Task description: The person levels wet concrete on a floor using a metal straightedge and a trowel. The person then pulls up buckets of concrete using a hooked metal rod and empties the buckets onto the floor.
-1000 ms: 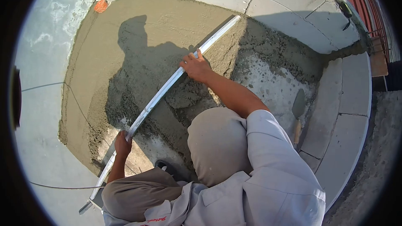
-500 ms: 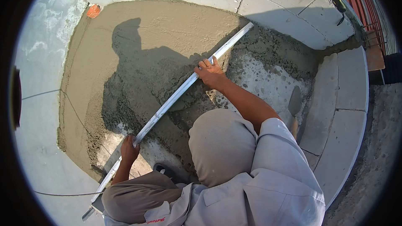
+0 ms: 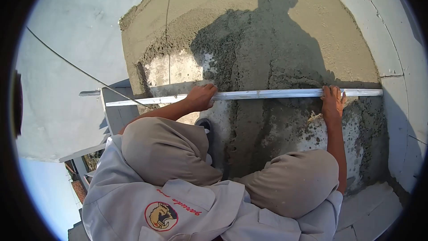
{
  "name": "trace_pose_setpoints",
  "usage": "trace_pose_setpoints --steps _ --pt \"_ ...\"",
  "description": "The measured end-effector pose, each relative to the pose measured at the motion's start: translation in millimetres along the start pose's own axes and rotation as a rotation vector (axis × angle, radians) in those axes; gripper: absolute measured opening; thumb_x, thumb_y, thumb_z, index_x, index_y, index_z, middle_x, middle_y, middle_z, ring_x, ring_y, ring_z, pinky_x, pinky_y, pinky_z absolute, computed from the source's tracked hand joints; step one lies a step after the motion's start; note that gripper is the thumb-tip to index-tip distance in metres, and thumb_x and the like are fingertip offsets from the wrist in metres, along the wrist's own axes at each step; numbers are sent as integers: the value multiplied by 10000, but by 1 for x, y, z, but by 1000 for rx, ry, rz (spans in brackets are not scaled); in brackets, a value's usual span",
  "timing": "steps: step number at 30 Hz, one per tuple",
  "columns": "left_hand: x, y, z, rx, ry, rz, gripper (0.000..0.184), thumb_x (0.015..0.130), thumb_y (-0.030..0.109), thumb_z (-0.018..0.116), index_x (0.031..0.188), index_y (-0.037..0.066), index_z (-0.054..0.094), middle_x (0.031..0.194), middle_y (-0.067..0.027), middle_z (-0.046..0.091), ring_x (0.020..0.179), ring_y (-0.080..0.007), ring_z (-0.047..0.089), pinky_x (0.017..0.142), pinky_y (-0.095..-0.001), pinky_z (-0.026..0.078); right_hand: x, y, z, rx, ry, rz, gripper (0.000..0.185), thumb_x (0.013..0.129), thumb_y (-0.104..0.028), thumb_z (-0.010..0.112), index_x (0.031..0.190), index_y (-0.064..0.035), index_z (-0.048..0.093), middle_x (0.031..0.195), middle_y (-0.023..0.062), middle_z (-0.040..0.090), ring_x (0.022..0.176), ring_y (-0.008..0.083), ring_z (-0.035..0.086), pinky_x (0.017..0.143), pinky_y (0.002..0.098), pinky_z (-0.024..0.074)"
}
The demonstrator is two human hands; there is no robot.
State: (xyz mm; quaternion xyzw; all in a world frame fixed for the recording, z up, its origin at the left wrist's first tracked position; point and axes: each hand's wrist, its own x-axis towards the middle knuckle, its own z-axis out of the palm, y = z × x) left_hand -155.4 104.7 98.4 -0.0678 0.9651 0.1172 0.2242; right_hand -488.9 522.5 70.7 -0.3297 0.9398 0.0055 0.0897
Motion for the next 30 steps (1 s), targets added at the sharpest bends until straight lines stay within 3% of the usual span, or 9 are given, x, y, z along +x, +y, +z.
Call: trace_pose_setpoints --steps 7,11,13,14,19,24,26,30 --pt "-11 0 9 -34 98 41 442 769 159 751 1153 44 564 1107 -166 611 998 -383 672 799 -497 568 13 -4 0 -19 24 -37 454 949 -114 657 1391 -138 561 1422 85 510 1430 279 414 1241 545 226" --pt "-11 3 5 -54 3 -4 444 775 175 746 1166 41 581 1114 -180 626 1041 -393 668 830 -505 570 7 -5 -6 36 89 -80 418 942 -169 664 1352 -150 583 1378 82 530 1423 285 416 1238 591 217" --pt "-10 8 -3 -68 -62 -63 530 765 202 756 1239 46 578 1140 -177 623 1062 -400 664 855 -513 567 9 1 5 48 88 -71 399 962 -118 611 1359 -156 581 1416 106 534 1445 312 411 1247 592 203" --pt "-11 2 6 -70 5 -12 533 766 215 767 1236 46 580 1143 -179 622 1042 -407 666 853 -518 564 11 5 14 10 94 -83 405 976 -92 575 1373 -169 577 1431 117 533 1457 324 406 1250 592 199" --pt "-10 2 8 -50 1 12 439 783 234 785 1122 47 578 1112 -186 626 988 -422 669 832 -527 556 14 0 4 34 9 -39 406 1032 -120 472 1424 -188 550 1529 130 486 1505 345 360 1269 573 182" --pt "-10 11 1 -40 26 8 416 762 222 821 1045 33 582 1038 -193 637 949 -429 669 798 -505 554 3 -6 -1 77 73 -3 470 1042 -135 483 1511 -166 484 1564 167 440 1518 353 334 1281 562 168" --pt "-9 11 0 -27 -7 7 461 770 262 832 1094 34 594 1065 -196 643 964 -425 673 805 -505 556 -7 -11 -8 137 97 11 477 1041 -146 494 1518 -168 477 1579 163 420 1526 352 315 1280 561 170" --pt "-12 12 -10 -5 -1 17 511 784 312 844 1144 29 616 1091 -200 660 989 -416 681 819 -494 564 -53 -19 -17 258 204 32 526 992 -162 627 1500 -167 491 1519 179 446 1492 354 348 1263 571 201"
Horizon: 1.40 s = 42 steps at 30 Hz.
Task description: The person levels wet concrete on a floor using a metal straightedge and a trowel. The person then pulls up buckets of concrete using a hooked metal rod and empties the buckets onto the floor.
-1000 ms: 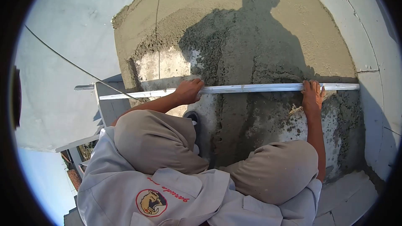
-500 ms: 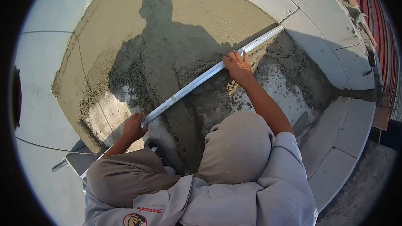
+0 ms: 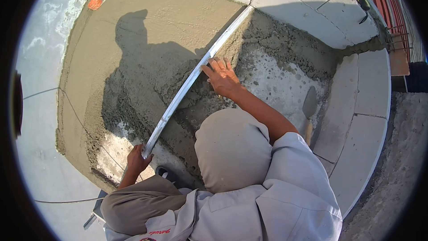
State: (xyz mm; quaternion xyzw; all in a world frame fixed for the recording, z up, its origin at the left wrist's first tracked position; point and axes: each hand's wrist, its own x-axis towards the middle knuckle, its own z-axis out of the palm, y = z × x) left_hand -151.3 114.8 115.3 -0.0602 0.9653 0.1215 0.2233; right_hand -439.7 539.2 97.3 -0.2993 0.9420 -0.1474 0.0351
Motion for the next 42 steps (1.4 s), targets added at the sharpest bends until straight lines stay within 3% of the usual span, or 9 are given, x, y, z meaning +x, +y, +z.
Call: trace_pose_setpoints --steps 6,10,12,18,21,24,29,34,42 --pt "14 -49 -23 -152 85 33 463 782 247 871 1103 -4 654 1060 -200 699 924 -376 706 799 -445 571 -155 57 -33 23 202 468 601 921 -211 754 1456 -85 511 1461 186 473 1411 395 415 1189 560 312" --pt "38 -68 -78 -245 63 38 398 799 188 864 1072 -20 663 1048 -187 706 836 -308 716 719 -400 575 -304 105 -42 -205 192 1138 629 909 -272 779 1414 -7 511 1455 253 452 1383 424 434 1114 575 388" --pt "54 -57 -111 -211 60 77 386 797 152 857 1075 -28 659 1039 -185 706 831 -311 706 721 -396 571 -350 99 -55 -222 112 1413 699 879 -332 804 1416 21 529 1325 259 578 1270 425 552 1040 537 477" --pt "80 50 -209 -84 76 228 363 796 95 825 1092 -20 650 1030 -197 684 914 -341 694 811 -425 557 -451 139 12 -18 232 1402 541 891 -296 760 1265 63 607 995 244 710 769 398 702 720 470 581" --pt "73 98 -230 -94 95 280 390 781 76 818 1115 -9 634 1078 -200 676 982 -377 685 847 -436 551 -447 162 32 476 494 1677 473 901 -247 725 1241 54 595 951 174 691 655 294 666 591 426 545" --pt "58 138 -243 -110 44 343 405 776 74 819 1125 -2 628 1102 -203 675 1001 -382 684 866 -441 547 -420 170 19 528 646 1649 421 932 -228 695 1245 28 582 851 98 632 572 196 592 499 376 484" --pt "40 159 -241 -32 -69 344 434 751 81 838 1126 -16 642 1103 -206 685 1012 -382 683 890 -439 537 -353 190 -75 778 750 1559 325 1051 -265 589 1268 -23 578 751 54 553 521 156 530 466 352 458" --pt "41 158 -233 -92 -98 217 421 755 78 842 1122 -38 671 1069 -204 706 976 -345 698 878 -430 549 -339 260 -88 975 670 1531 402 1073 -323 551 1387 -74 533 692 53 549 515 177 546 438 386 436" --pt "75 162 -227 -177 -80 203 432 775 83 845 1150 -39 667 1081 -198 718 948 -304 720 853 -420 571 -254 227 -41 1085 576 1479 509 1079 -358 536 1512 -126 404 852 113 618 545 233 602 433 453 496"
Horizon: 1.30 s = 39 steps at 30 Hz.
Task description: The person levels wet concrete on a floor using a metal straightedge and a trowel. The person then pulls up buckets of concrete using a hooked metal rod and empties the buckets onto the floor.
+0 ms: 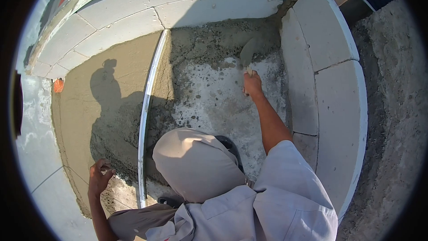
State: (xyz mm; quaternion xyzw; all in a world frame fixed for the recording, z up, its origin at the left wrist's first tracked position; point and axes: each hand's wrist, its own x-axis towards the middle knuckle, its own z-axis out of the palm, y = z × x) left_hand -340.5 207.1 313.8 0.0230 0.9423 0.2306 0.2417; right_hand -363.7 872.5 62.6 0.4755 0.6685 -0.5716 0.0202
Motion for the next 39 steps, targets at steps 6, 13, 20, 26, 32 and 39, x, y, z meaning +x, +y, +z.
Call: trace_pose_setpoints --steps 6,13,20,26,32,39 --pt "23 19 17 58 -98 62 428 800 114 840 1157 -45 665 1075 -213 720 980 -324 725 872 -423 569 4 -39 83 53 -93 17 548 1096 -381 505 1581 -201 324 915 116 592 628 237 597 516 491 493" --pt "17 24 18 97 -143 -16 431 812 141 841 1156 -50 667 1092 -223 724 1008 -337 726 886 -422 569 36 -58 78 -671 -111 -432 657 1052 -294 556 1633 -177 274 1144 222 684 782 366 729 625 545 585" --pt "-3 -12 12 48 -85 -110 414 825 142 837 1158 -41 671 1086 -201 733 995 -319 733 875 -409 576 51 -90 -22 -1252 78 -641 628 1007 -238 589 1585 -123 371 1107 234 722 936 430 739 757 541 600" --pt "-10 -14 0 -32 -89 -114 427 818 145 844 1157 -45 667 1080 -208 732 998 -320 738 870 -412 582 65 -69 13 -460 141 -171 591 1035 -293 592 1553 -92 391 1081 239 700 845 391 718 691 572 579" --pt "-1 7 1 80 -103 -79 418 832 156 831 1157 -48 666 1110 -222 723 1008 -331 736 872 -428 581 23 -97 150 -512 -149 -212 581 1028 -307 588 1539 -81 426 1200 247 676 991 412 694 858 613 561" --pt "-31 -18 -11 -15 -40 -103 390 847 148 827 1161 -25 676 1087 -168 730 978 -266 734 865 -403 577 -28 -82 98 -1252 -116 -590 542 960 -245 639 1475 -147 502 1150 255 720 1052 446 703 909 552 551"
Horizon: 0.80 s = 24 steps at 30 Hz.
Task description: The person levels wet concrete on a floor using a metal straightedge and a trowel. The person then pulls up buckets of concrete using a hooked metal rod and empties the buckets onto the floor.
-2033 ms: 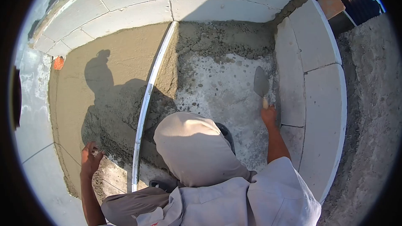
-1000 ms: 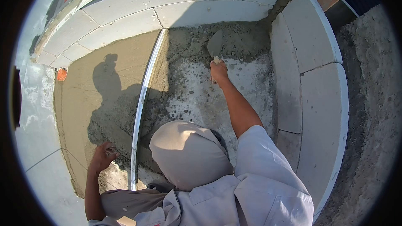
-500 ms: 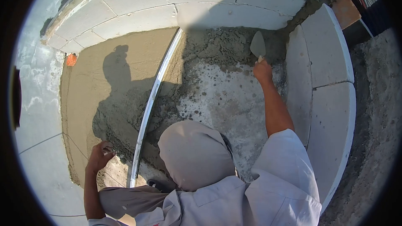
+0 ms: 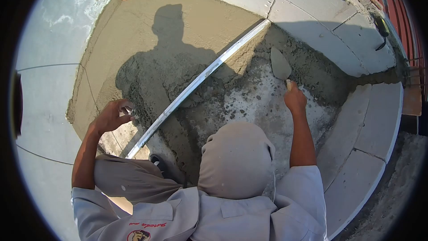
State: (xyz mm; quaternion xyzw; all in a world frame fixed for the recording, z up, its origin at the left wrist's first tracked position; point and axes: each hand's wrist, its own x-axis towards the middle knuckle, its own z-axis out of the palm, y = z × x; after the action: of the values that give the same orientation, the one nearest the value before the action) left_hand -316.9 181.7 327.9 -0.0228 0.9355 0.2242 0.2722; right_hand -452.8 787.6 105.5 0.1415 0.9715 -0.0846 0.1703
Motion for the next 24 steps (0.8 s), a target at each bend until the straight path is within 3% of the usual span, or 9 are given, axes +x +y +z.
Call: trace_pose_setpoints --steps 2,3,5,8,12,15,17,19,24 --pt "-12 -13 -12 -113 -13 -118 370 875 145 812 1174 -20 668 1099 -147 726 994 -236 718 880 -386 569 -28 51 39 176 29 36 502 963 -213 624 1432 -73 513 1172 263 708 1057 456 695 904 545 543" --pt "-17 -29 -13 -163 27 -160 358 883 147 807 1168 -17 665 1091 -136 724 984 -230 703 883 -382 565 -43 81 71 353 193 -29 433 944 -232 655 1328 -41 591 1062 237 716 953 427 703 849 514 540" --pt "-21 -57 -17 -46 96 -176 382 890 213 804 1177 -3 674 1093 -166 740 985 -274 721 881 -394 566 -92 91 79 568 191 41 437 966 -269 665 1321 -28 584 1100 248 716 970 445 707 840 503 544" --pt "-23 -80 -14 13 127 -180 404 888 246 803 1179 -3 674 1090 -176 739 990 -289 720 882 -398 567 -147 77 91 531 466 35 404 965 -279 688 1255 -12 602 997 214 719 879 390 711 792 478 546" --pt "-25 -109 16 -90 59 -220 459 875 313 804 1171 -12 673 1077 -198 732 1011 -318 713 893 -411 565 -148 104 114 428 55 195 355 992 -306 684 1178 -12 615 883 172 692 797 291 667 750 431 536" --pt "-30 -150 69 -85 27 -147 541 858 355 810 1225 -9 651 1101 -219 700 1023 -367 691 922 -439 553 -148 79 101 443 149 79 353 992 -309 685 1172 -14 616 875 164 683 790 283 657 742 427 530" --pt "-33 -182 130 51 164 3 625 844 392 820 1294 11 613 1183 -210 652 1087 -393 649 952 -459 534 -149 57 86 434 179 12 351 992 -310 686 1168 -15 617 869 159 677 785 278 651 737 424 526" --pt "-36 -168 165 85 163 -54 689 826 415 836 1336 29 581 1243 -188 609 1160 -392 612 978 -482 513 -145 37 74 423 181 -39 350 992 -312 687 1164 -16 617 864 154 672 780 273 644 732 421 521" --pt "-26 -174 231 64 265 -41 606 793 373 858 1253 65 613 1213 -145 601 1178 -360 609 1007 -474 493 -136 -7 63 396 143 -136 346 992 -316 689 1154 -18 619 851 142 657 768 260 628 719 413 511"
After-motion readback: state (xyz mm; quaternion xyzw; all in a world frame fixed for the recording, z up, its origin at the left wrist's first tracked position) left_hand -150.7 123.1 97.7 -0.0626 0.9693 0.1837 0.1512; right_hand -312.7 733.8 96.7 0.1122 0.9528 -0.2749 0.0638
